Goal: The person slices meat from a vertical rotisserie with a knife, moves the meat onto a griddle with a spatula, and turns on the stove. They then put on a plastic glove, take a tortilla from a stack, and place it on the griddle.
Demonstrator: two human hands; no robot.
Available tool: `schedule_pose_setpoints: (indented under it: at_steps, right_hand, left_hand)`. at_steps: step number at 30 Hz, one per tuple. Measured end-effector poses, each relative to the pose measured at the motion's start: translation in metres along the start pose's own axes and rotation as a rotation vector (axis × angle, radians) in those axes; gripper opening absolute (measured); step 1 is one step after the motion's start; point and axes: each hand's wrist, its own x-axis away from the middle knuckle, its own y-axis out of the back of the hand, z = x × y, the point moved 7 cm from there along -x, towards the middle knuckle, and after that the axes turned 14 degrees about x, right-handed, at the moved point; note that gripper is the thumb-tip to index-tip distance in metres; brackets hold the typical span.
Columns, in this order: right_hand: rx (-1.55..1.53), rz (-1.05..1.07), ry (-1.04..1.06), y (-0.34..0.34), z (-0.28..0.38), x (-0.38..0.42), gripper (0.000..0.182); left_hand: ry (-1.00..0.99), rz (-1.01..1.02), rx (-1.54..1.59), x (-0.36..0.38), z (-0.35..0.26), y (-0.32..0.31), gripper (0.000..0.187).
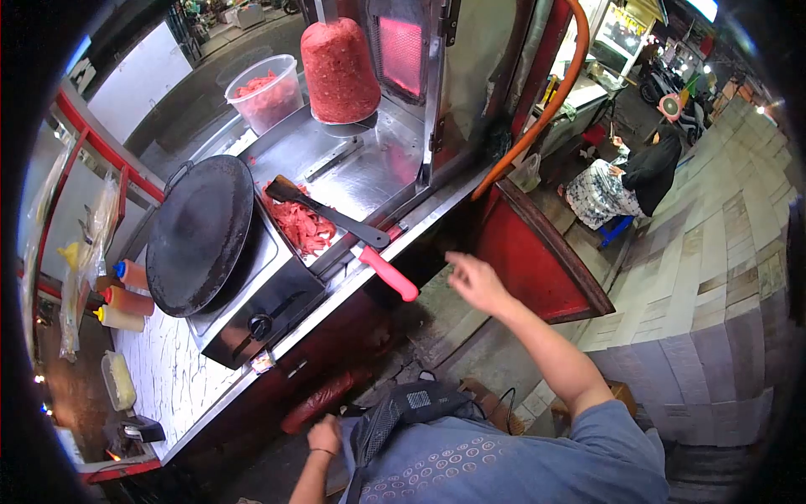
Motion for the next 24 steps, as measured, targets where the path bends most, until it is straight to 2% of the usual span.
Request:
schedule_pose_setpoints:
  at_steps: [1, 2, 4, 5, 7, 8, 10, 12, 15, 16, 17, 18, 20, 22, 24]
  right_hand:
    - [0.069, -0.081, -0.059, 0.018, -0.004, -0.02, 0.05]
    - [0.133, -0.162, -0.12, 0.031, -0.007, -0.037, 0.053]
    - [0.344, -0.228, -0.153, 0.038, -0.015, -0.065, 0.06]
    - [0.34, -0.226, -0.147, 0.041, -0.016, -0.077, 0.06]
    - [0.468, -0.151, -0.245, 0.04, -0.023, -0.089, 0.066]
    - [0.465, -0.15, -0.235, 0.039, -0.022, -0.093, 0.066]
    - [0.481, -0.058, -0.272, 0.032, -0.028, -0.1, 0.072]
    - [0.411, -0.041, -0.294, 0.024, -0.034, -0.101, 0.077]
    - [0.117, 0.008, -0.281, 0.017, -0.045, -0.1, 0.082]
    - [-0.047, -0.038, -0.257, 0.014, -0.054, -0.1, 0.076]
    - [-0.075, -0.162, -0.239, 0.023, -0.044, -0.097, 0.063]
    - [-0.104, -0.286, -0.223, 0.036, -0.03, -0.087, 0.051]
    - [-0.246, -0.461, -0.115, 0.049, -0.001, -0.064, 0.02]
    - [-0.07, -0.532, 0.162, 0.073, 0.071, -0.028, 0.006]
    - [-0.155, -0.382, 0.426, 0.058, 0.136, 0.004, 0.008]
  left_hand:
    - [0.021, -0.162, 0.026, -0.017, 0.023, 0.007, 0.019]
    - [0.077, -0.22, 0.0, -0.032, 0.036, 0.014, 0.021]
    - [0.009, -0.171, -0.061, -0.053, 0.039, -0.006, 0.025]
    - [0.015, -0.175, -0.06, -0.064, 0.049, -0.02, 0.025]
    - [-0.074, 0.387, 0.511, -0.069, 0.056, -0.08, 0.028]
    - [-0.069, 0.379, 0.516, -0.067, 0.052, -0.08, 0.028]
    - [0.275, 0.162, 0.99, -0.053, 0.06, -0.079, 0.03]
    - [0.385, -0.021, 0.876, -0.031, 0.087, -0.085, 0.03]
    - [0.521, 0.018, 0.87, 0.012, 0.148, -0.129, 0.023]
    - [0.599, 0.071, 0.749, 0.029, 0.164, -0.138, 0.02]
    - [0.67, 0.125, 0.628, 0.042, 0.178, -0.147, 0.017]
    - [0.683, 0.117, 0.636, 0.052, 0.191, -0.153, 0.017]
    - [0.851, 0.162, 0.885, 0.072, 0.209, -0.174, 0.013]
    - [0.845, 0.11, 0.89, 0.072, 0.199, -0.168, 0.012]
    - [0.846, 0.055, 0.886, 0.069, 0.197, -0.167, 0.012]
